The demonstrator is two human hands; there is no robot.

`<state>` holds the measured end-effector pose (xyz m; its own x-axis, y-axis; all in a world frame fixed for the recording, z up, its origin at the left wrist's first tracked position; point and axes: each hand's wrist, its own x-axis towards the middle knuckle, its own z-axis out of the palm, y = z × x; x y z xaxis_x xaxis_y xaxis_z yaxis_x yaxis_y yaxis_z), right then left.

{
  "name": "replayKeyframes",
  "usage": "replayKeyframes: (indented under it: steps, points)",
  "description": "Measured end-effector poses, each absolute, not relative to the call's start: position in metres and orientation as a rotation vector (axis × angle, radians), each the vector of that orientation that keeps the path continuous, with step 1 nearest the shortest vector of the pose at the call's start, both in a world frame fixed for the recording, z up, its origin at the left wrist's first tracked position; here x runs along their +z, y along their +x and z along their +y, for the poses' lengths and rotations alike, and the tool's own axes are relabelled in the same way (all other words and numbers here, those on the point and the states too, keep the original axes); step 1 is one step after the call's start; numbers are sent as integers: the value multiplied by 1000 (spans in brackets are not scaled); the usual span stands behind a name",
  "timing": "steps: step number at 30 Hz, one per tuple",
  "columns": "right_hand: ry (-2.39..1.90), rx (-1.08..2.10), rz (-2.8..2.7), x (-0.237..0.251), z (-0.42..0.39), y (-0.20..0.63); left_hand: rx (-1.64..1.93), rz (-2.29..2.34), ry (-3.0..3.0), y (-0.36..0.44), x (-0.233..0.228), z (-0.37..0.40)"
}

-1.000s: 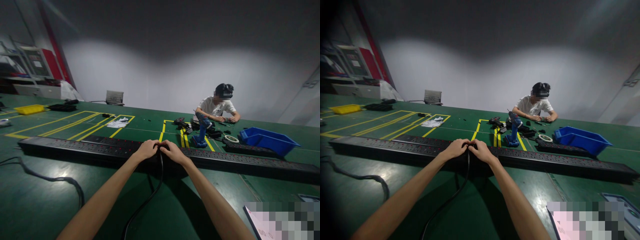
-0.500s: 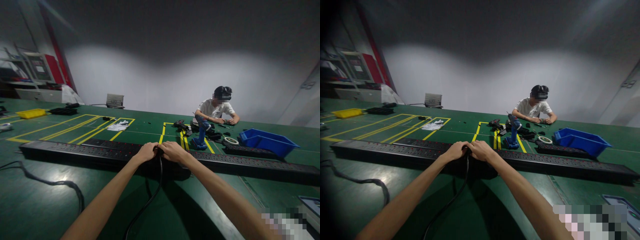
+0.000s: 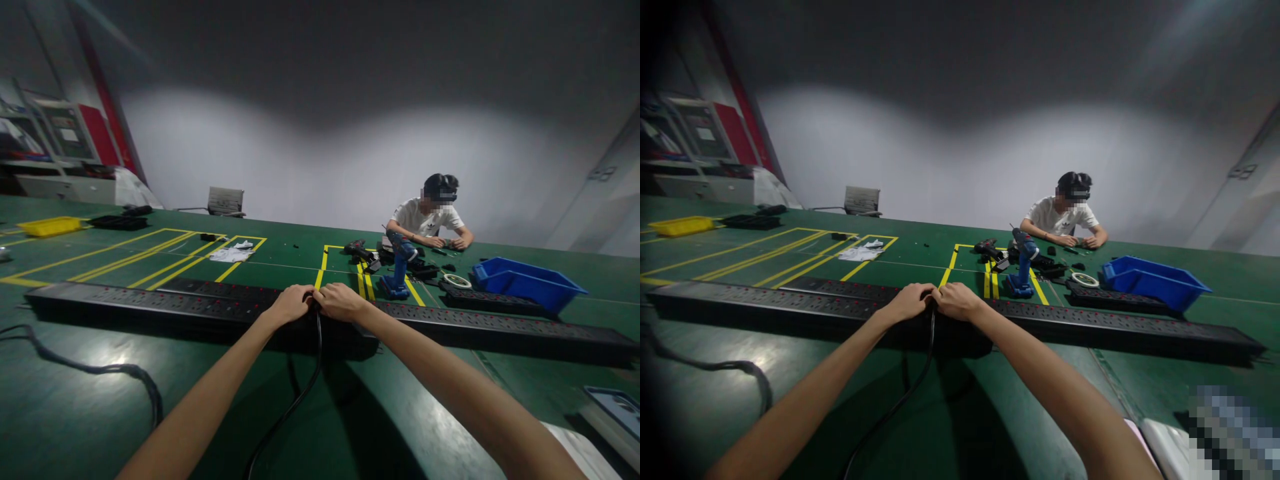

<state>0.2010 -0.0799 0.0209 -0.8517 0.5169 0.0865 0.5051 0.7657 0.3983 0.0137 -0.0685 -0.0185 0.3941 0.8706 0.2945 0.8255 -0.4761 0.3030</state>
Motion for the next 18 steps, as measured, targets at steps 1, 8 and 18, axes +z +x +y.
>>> replayKeyframes:
  steps: [1, 8, 18]
  points:
    - [873, 615, 2942, 19, -80, 201, 641, 1552, 2529, 14, -18, -69]
    - [1015, 454, 3067, 6, -76, 198, 645, 1560, 2532, 15, -18, -71]
    - [1287, 168, 3207, -3, -72, 204, 675, 1542, 2502, 15, -22, -67]
